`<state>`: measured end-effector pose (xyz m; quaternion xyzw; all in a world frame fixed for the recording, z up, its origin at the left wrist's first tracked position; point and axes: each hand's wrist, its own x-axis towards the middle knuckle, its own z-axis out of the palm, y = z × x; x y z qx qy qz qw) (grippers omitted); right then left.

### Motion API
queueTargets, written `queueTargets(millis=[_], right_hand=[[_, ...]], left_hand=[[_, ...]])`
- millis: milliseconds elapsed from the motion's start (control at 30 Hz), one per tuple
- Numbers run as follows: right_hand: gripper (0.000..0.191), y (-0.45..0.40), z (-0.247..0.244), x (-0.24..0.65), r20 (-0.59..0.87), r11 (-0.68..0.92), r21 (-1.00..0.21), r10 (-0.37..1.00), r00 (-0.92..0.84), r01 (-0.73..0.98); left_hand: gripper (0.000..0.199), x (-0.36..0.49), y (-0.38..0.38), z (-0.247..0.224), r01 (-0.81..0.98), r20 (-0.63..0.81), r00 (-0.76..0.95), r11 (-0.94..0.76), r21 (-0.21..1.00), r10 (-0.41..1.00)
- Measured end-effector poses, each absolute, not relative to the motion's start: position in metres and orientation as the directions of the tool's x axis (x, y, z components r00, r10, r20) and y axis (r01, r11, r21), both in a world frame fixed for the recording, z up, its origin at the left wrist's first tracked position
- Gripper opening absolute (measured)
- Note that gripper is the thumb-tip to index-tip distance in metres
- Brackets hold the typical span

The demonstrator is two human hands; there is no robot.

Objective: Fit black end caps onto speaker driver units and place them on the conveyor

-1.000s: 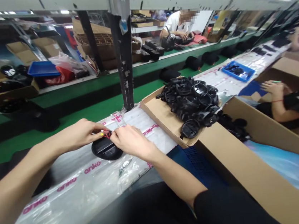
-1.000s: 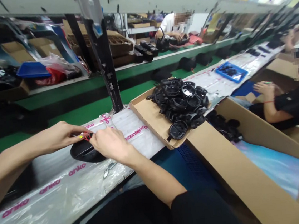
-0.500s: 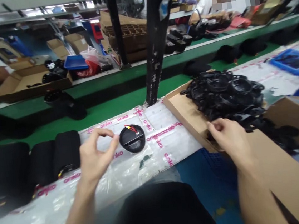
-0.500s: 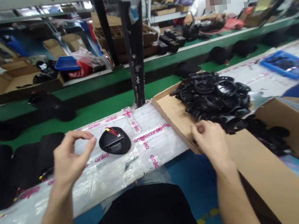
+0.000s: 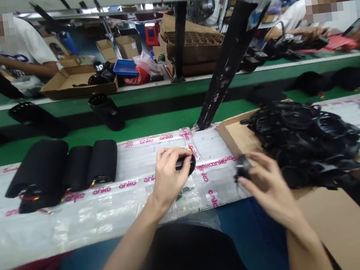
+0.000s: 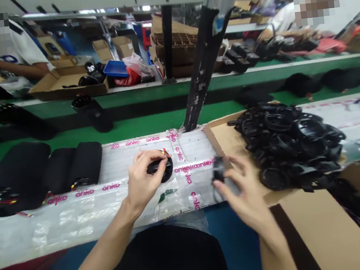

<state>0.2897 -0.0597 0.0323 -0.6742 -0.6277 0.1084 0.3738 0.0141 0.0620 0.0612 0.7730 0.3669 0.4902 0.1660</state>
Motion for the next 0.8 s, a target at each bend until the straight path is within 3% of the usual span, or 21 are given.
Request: queueTargets(millis=[100, 200, 367, 433, 500, 600, 700, 800], right_hand=[[0.013, -0.044, 0.015, 0.244, 0.114, 0.154, -0.669, 0.988, -0.105, 0.727], [0.005, -0.034, -0.009, 0.217, 0.046, 0.220, -0.619, 0.969, -0.245, 0.754], [0.066, -0.024, -0.025, 0.205, 0.087, 0.182, -0.550, 0.983, -0.161, 0.815], [0.072, -0.019, -0.024, 0.210, 0.084, 0.183, -0.579, 0.983, -0.165, 0.794], [0.066, -0.012, -0.018, 0.220, 0.056, 0.150, -0.721, 0.986, -0.158, 0.676], [0.057, 0.000, -0.003, 0.236, 0.028, 0.038, -0.954, 0.999, -0.037, 0.296], [0.062, 0.015, 0.015, 0.234, 0.010, 0.018, -0.996, 0.995, 0.099, -0.088], [0.068, 0.030, 0.029, 0.217, 0.013, 0.041, -0.978, 0.990, 0.139, -0.204]], left_hand=[[0.015, 0.016, 0.061, 0.056, 0.381, 0.660, 0.235, -0.692, 0.614, 0.714], [0.011, 0.018, 0.062, 0.052, 0.384, 0.705, 0.190, -0.712, 0.588, 0.684], [0.014, 0.025, 0.065, 0.043, 0.345, 0.688, 0.070, -0.665, 0.662, 0.722], [0.016, 0.026, 0.065, 0.040, 0.321, 0.671, 0.029, -0.642, 0.696, 0.741], [0.014, 0.025, 0.064, 0.039, 0.303, 0.680, 0.036, -0.657, 0.691, 0.732], [0.009, 0.026, 0.062, 0.037, 0.293, 0.687, 0.060, -0.671, 0.681, 0.724], [0.018, 0.029, 0.061, 0.034, 0.304, 0.632, -0.020, -0.597, 0.742, 0.775], [0.016, 0.031, 0.062, 0.035, 0.341, 0.650, -0.038, -0.602, 0.722, 0.759]])
